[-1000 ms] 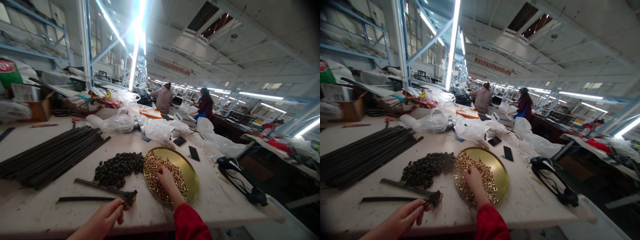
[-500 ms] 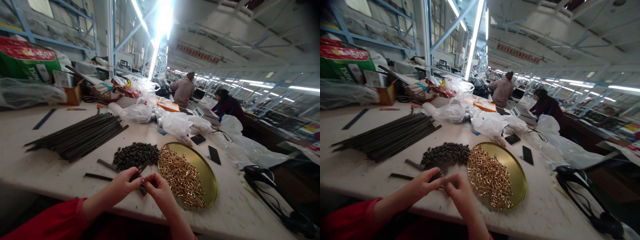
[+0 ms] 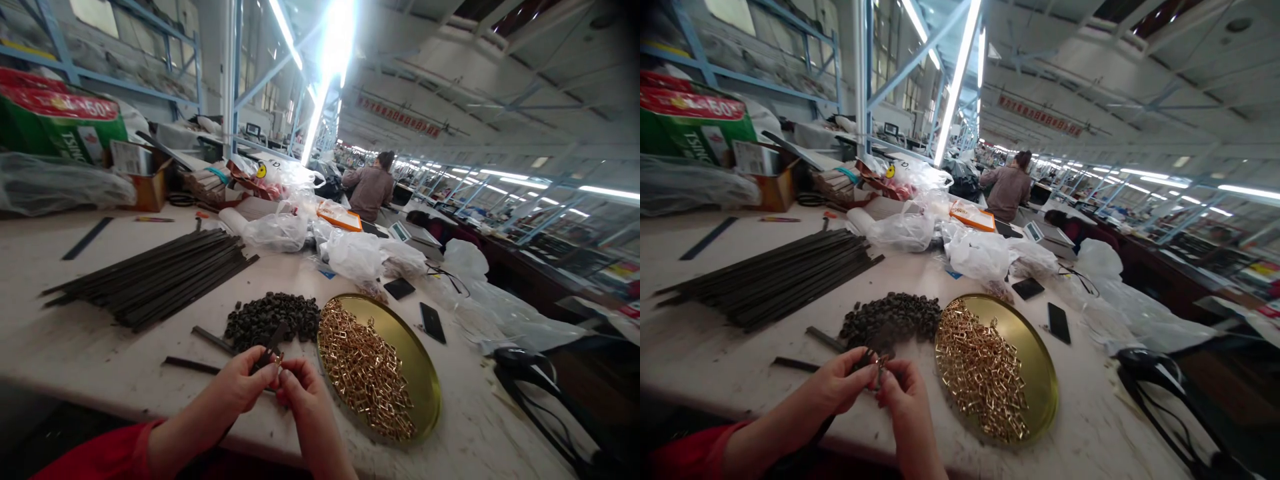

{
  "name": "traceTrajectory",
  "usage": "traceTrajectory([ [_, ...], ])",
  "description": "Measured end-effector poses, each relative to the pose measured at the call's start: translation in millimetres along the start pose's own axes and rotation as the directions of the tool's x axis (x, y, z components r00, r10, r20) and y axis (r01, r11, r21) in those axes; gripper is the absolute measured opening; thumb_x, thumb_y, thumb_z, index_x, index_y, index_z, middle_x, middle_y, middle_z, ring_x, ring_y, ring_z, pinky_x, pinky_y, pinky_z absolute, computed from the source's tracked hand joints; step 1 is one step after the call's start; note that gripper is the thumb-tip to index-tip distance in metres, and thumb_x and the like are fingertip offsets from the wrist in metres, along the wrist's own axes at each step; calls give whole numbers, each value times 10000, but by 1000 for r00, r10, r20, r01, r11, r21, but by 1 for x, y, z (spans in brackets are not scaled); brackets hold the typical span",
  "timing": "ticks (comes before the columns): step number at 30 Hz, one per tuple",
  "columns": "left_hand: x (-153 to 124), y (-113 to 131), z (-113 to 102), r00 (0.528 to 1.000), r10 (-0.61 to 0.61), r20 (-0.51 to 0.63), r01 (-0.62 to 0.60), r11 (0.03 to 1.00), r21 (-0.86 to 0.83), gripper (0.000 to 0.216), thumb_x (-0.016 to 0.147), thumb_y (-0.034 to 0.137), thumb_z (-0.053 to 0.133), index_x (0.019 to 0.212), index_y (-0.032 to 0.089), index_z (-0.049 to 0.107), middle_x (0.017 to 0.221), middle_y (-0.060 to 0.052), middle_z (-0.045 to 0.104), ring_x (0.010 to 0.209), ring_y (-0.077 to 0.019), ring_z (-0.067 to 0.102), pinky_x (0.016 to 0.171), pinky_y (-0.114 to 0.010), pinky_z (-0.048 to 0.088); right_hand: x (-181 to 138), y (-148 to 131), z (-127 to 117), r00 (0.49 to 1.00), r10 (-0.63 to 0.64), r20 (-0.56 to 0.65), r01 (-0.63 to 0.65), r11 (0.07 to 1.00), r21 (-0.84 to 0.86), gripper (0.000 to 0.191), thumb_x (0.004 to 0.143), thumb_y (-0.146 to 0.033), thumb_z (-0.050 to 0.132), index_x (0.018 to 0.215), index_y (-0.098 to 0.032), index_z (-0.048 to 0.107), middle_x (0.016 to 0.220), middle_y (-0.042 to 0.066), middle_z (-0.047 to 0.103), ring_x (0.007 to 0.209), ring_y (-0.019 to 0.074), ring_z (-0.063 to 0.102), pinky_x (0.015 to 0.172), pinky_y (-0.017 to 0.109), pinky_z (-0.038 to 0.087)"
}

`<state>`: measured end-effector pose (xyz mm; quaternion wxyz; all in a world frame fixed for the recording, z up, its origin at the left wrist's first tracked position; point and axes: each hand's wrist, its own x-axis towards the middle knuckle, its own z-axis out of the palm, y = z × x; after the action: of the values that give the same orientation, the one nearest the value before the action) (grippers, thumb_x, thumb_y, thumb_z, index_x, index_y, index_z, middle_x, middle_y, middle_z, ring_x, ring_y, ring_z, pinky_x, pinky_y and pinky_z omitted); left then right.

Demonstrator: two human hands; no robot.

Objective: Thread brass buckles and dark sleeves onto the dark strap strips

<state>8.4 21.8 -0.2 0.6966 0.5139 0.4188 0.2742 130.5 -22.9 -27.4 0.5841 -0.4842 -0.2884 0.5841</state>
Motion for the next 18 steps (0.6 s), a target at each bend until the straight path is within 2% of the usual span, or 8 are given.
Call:
traceTrajectory([
  [3, -5, 0, -2, 995, 95, 2, -94, 978, 188, 285, 694, 465, 525, 694, 185, 469, 568, 59, 490, 441, -74, 364, 431, -189, 292, -3, 1, 3, 1000, -6, 20, 5, 999, 43, 362, 653, -476, 704, 767, -151, 595, 608, -12, 599, 520, 84, 497, 515, 208, 363],
  [5, -10, 2, -3, 981, 191, 31, -187, 897, 400, 224, 717, 402, 510, 664, 185, 491, 618, 26, 536, 570, -124, 468, 545, -221, 369, -4, 0, 4, 999, -18, 42, 17, 999, 31, 361, 710, -503, 642, 742, -145, 604, 624, -7, 593, 539, 83, 497, 526, 207, 369],
  [8, -16, 3, -4, 962, 242, 127, -268, 748, 607, 174, 773, 315, 444, 684, 192, 528, 680, -3, 582, 643, -157, 508, 607, -244, 372, -6, -2, 1, 997, 23, 77, -22, 1000, -22, 320, 711, -450, 666, 697, -134, 612, 590, -19, 562, 522, 72, 462, 516, 196, 358],
  [11, -16, -1, -5, 959, 242, 147, -278, 711, 646, 179, 794, 304, 420, 695, 198, 526, 702, -9, 594, 660, -165, 528, 615, -243, 376, -6, -1, -3, 986, 122, 117, -128, 990, 53, 266, 644, -359, 746, 708, -131, 626, 560, -32, 544, 491, 57, 442, 494, 181, 341],
  [14, -13, -5, -9, 967, 250, 55, -230, 750, 621, 162, 774, 345, 455, 715, 200, 496, 694, 2, 583, 662, -171, 537, 615, -247, 394, -7, 1, -6, 974, 190, 126, -212, 957, 196, 287, 583, -326, 788, 736, -133, 641, 594, -25, 568, 484, 50, 465, 492, 174, 364],
  [16, -10, -4, -12, 968, 249, 15, -210, 783, 585, 173, 754, 368, 480, 744, 197, 498, 708, 6, 586, 682, -175, 545, 637, -254, 409, -8, 1, -6, 975, 204, 92, -221, 940, 259, 307, 548, -318, 808, 733, -136, 643, 607, -20, 581, 483, 53, 481, 490, 176, 381],
  [18, -8, 1, -14, 975, 222, 22, -198, 814, 546, 201, 742, 388, 487, 764, 190, 513, 733, 2, 594, 706, -177, 552, 655, -256, 421, -9, -1, -5, 979, 196, 62, -206, 936, 287, 316, 530, -318, 818, 721, -137, 641, 615, -16, 591, 473, 53, 481, 478, 176, 384],
])
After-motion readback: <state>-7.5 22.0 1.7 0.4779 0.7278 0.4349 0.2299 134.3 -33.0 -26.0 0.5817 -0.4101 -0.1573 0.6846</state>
